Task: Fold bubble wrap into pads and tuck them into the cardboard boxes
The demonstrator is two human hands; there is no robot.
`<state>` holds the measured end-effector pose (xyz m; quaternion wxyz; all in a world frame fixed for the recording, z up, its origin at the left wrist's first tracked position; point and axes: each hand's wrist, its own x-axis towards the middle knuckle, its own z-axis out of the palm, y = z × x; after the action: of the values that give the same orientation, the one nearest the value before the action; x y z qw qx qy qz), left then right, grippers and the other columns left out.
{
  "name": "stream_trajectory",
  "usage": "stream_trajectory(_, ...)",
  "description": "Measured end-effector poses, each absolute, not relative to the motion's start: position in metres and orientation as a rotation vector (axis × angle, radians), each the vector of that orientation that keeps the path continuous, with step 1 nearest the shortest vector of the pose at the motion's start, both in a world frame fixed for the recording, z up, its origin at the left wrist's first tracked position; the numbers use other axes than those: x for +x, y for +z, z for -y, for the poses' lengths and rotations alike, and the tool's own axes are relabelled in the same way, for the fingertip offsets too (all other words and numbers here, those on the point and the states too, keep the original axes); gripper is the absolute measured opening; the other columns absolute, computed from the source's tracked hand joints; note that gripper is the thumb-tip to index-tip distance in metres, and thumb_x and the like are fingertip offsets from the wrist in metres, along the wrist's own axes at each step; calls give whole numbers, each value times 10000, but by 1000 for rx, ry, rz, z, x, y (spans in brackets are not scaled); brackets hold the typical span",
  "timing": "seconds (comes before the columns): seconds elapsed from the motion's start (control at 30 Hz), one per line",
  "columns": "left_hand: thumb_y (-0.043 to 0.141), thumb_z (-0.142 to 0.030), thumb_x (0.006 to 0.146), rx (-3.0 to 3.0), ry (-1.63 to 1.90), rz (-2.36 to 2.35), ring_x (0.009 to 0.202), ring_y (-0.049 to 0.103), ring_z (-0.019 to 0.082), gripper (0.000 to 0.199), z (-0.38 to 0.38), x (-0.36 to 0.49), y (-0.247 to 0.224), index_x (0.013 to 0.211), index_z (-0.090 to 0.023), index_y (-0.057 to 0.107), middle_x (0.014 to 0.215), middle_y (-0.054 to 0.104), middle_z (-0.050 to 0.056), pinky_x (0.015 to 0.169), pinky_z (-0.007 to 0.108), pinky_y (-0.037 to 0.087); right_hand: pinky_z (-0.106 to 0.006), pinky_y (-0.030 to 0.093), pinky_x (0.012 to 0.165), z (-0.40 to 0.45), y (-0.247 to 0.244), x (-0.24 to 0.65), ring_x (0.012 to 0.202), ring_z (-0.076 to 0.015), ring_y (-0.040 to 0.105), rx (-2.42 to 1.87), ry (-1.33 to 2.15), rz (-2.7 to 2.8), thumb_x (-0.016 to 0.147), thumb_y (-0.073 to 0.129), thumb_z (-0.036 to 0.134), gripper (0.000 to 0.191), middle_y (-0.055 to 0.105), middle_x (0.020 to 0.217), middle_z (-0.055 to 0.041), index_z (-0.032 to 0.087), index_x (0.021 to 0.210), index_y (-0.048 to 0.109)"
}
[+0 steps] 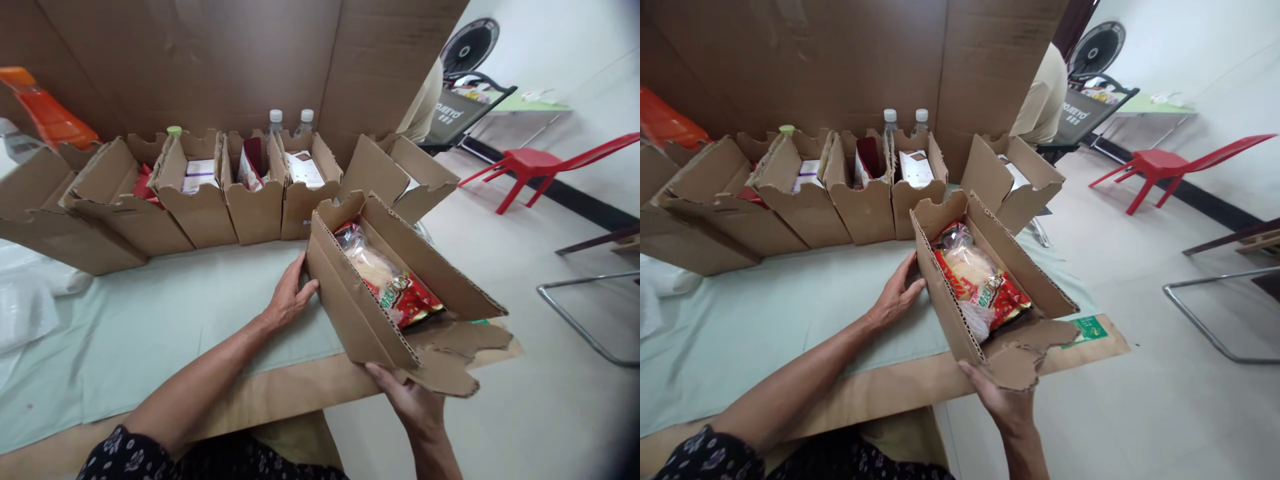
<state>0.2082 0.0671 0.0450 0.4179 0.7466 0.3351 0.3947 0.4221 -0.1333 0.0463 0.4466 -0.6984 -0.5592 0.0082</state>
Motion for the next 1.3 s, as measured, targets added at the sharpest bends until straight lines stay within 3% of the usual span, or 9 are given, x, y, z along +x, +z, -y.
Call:
stream_trajectory(0.07,615,-433,987,1925,963,-835,1540,412,341,742,-66,208,47,1618,-177,322,1658,415,208,1287,562,331,-624,524,1055,127,50,413,1026,-344,704,-1716,-32,1310,764,871,507,351,715,825,-72,237,906,699)
stream_trajectory(0.13,643,-457,965,2003,904,-814,1555,395,336,742,-63,208,50,1602,-197,366,1660,426,184,1294,549,329,-631,510,1071,117,57,409,1144,-361,681,-1661,-15,1192,758,868,529,494,727,1002,-117,211,1087,681)
stream_trajectory(0.27,655,-410,937,2110,793,-799,1542,419,331,729,-57,209,53,1590,-207,403,1646,455,174,1269,565,364,-638,488,1095,92,70,415,1347,-367,579,-1512,41,1032,735,861,580,897,596,1376,-183,218,1442,445)
stream_trajectory(0.37,669,-354,905,2127,757,-844,1517,452,339,700,-56,210,54,1556,-207,460,1642,458,178,1240,579,398,-650,455,1124,79,73,421,1397,-351,535,-1481,27,1035,728,870,564,992,488,1501,-179,272,1500,320)
stream_trajectory(0.53,670,-295,868,2162,717,-862,1459,516,348,609,-56,211,56,1459,-180,579,1606,505,187,1210,578,430,-658,449,1119,66,73,420,1376,-345,547,-1481,14,1045,735,875,537,1041,465,1513,-176,306,1539,255)
stream_trajectory(0.73,667,-278,862,2184,752,-856,1410,564,333,509,-56,211,53,1364,-200,661,1539,581,165,1194,570,446,-643,454,1129,53,81,417,1457,-340,457,-1532,-31,1142,808,815,529,1067,359,1594,-173,338,1619,149)
stream_trajectory(1.03,653,-263,855,2215,771,-837,1374,592,337,464,-56,212,52,1305,-161,700,1496,613,188,1172,569,463,-636,434,1145,27,84,420,1504,-360,406,-1507,-23,1185,820,792,527,1099,346,1615,-185,311,1637,90)
stream_trajectory(1.3,651,-233,838,2224,777,-848,1337,608,336,438,-54,212,52,1268,-203,725,1475,634,149,1161,567,469,-623,442,1136,-14,79,436,1540,-370,356,-1548,-42,1280,842,742,610,1118,289,1662,-189,308,1651,31)
